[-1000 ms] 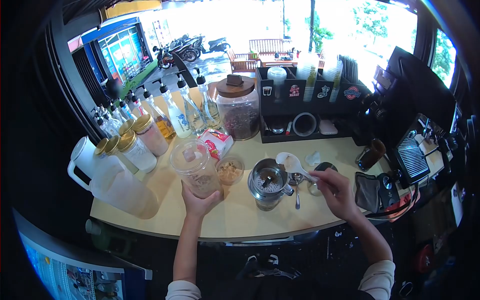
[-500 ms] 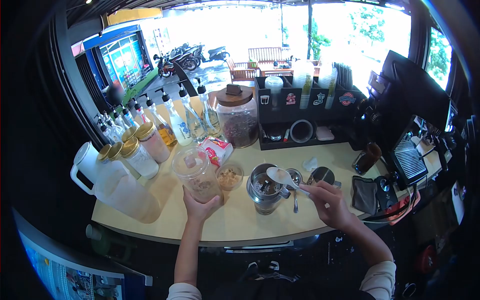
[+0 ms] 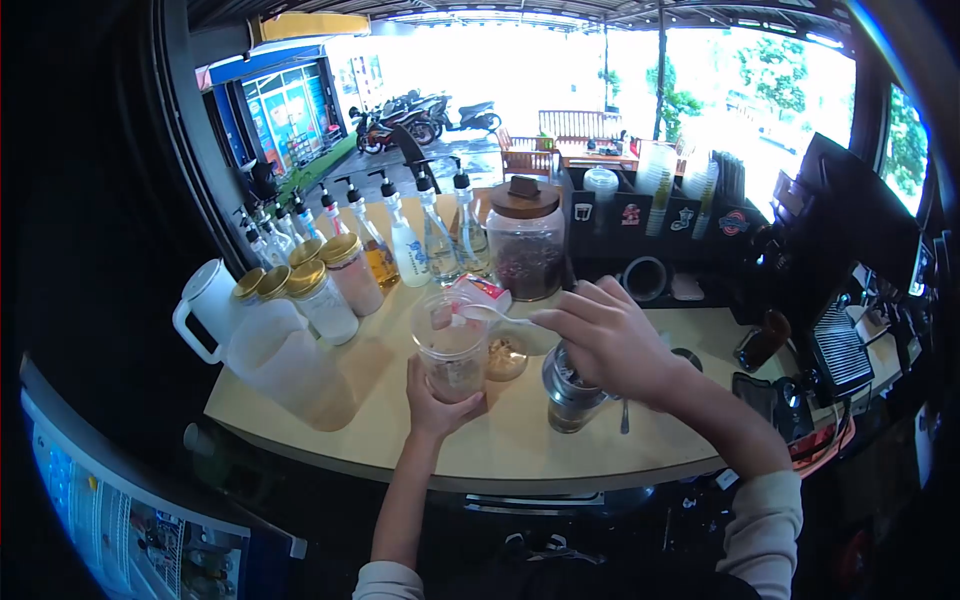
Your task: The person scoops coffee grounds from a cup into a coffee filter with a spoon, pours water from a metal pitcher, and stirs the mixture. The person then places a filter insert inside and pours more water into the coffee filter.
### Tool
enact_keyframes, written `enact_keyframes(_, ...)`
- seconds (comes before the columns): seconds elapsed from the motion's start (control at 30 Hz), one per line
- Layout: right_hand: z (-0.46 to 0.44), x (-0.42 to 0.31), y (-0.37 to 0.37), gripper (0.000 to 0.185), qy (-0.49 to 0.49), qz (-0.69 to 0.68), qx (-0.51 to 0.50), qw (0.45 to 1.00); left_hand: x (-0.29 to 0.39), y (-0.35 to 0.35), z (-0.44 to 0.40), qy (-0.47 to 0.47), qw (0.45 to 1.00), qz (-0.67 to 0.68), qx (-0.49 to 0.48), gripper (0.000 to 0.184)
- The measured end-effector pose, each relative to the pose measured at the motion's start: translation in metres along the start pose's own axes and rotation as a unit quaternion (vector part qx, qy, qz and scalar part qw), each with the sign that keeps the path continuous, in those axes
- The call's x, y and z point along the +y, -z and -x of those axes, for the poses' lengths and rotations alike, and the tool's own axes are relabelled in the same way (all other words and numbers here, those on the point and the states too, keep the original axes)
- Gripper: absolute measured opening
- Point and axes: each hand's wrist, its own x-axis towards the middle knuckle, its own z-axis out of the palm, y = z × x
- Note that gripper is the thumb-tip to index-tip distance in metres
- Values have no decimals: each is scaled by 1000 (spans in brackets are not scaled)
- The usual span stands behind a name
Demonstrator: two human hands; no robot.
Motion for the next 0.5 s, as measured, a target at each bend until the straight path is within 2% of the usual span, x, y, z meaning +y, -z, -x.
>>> enact_keyframes(0.03,-15,0,-9,28,2,-4,0,1000,-4,1,0,-3,1000,-12,-3,87)
enact_keyframes(0.1,-39,1,-38,28,92,59,13,994,-8,3,1,-3,1000,-25,-8,89)
enact_keyframes(0.2,-61,0,-67,26,136,78,-14,987,-8,5,2,52,998,23,-8,98)
enact_keyframes(0.27,-62,-1,-66,26,127,80,-50,987,-9,6,1,57,998,22,-11,105)
enact_keyframes(0.37,-48,3,-54,26,99,27,-15,995,-18,4,3,40,999,-1,7,105)
enact_keyframes(0.43,-24,10,-34,26,25,-38,3,999,-21,6,5,49,999,-3,-2,105)
enact_keyframes(0.47,-9,15,-26,26,25,-35,2,999,-22,3,5,60,998,-7,-10,105)
enact_keyframes(0.5,8,19,-18,26,-32,-53,10,998,-16,-1,4,59,998,-4,-10,105)
